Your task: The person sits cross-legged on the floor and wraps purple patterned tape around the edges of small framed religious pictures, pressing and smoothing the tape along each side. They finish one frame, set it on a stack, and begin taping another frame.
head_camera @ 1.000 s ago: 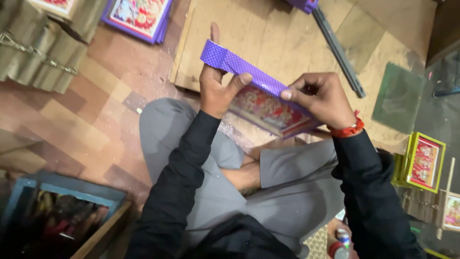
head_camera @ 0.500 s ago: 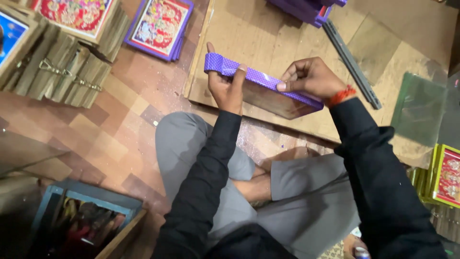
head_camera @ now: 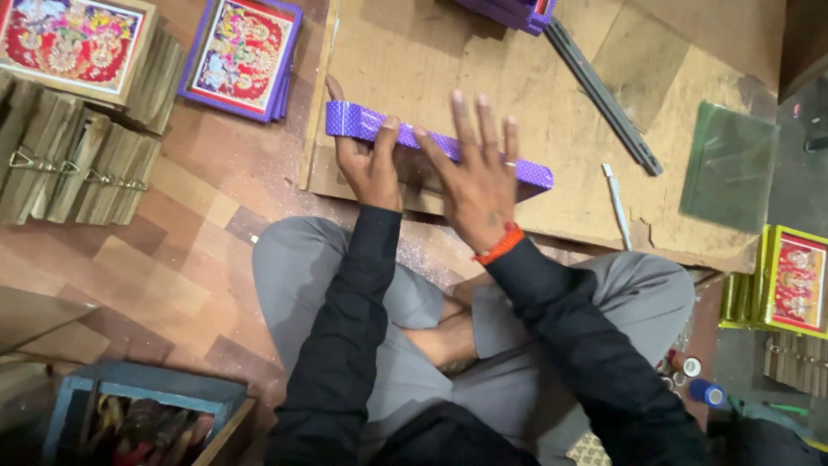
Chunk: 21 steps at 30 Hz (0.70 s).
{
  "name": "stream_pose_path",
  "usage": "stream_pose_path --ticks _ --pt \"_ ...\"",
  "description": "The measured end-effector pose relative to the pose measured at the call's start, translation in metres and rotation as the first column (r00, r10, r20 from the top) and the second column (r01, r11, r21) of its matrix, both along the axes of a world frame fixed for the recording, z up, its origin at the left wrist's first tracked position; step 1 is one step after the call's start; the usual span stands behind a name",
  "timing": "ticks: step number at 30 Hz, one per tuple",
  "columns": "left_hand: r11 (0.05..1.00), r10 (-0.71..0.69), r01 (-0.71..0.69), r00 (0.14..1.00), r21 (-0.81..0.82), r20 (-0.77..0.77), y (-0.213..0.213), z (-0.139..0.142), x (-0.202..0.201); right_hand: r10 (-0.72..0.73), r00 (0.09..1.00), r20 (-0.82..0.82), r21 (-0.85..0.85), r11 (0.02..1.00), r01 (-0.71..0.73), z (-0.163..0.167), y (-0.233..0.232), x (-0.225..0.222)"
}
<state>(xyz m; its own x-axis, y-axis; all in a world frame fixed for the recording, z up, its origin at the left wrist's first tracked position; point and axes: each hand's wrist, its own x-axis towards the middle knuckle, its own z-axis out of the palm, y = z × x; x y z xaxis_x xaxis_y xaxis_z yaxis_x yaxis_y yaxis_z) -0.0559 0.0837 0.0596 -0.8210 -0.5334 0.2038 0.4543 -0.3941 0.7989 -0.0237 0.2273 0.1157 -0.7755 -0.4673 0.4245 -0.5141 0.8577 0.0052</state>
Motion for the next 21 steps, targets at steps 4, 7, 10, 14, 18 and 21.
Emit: stream_pose_path --ticks 4,7,10,14,18,21 --pt "1.000 -0.024 0.024 1.000 -0.010 0.017 -0.002 -0.002 0.007 0.026 0.999 -0.045 -0.033 0.999 -0.028 0.002 0.042 0.009" --pt "0.999 -0.039 0.039 0.999 -0.016 -0.011 -0.003 -0.006 0.008 -0.010 0.997 -0.081 0.018 1.000 0.012 0.000 0.069 0.017" --pt "0.998 -0.044 0.043 0.999 -0.048 -0.018 -0.004 -0.009 0.008 -0.045 0.993 -0.108 0.032 0.998 0.049 0.001 0.093 0.024" --pt "0.997 -0.042 0.043 0.999 -0.070 0.018 -0.005 -0.009 0.008 -0.112 0.986 -0.121 0.098 0.987 0.124 -0.002 0.130 0.036" --pt "0.999 -0.032 0.032 0.999 -0.042 -0.007 0.000 -0.004 0.003 -0.265 0.963 -0.048 0.152 0.951 0.269 -0.012 0.198 0.037" --pt "1.000 -0.026 0.026 1.000 -0.015 -0.007 0.012 0.000 0.008 -0.442 0.837 0.323 -0.106 0.862 0.496 -0.018 0.264 0.022"
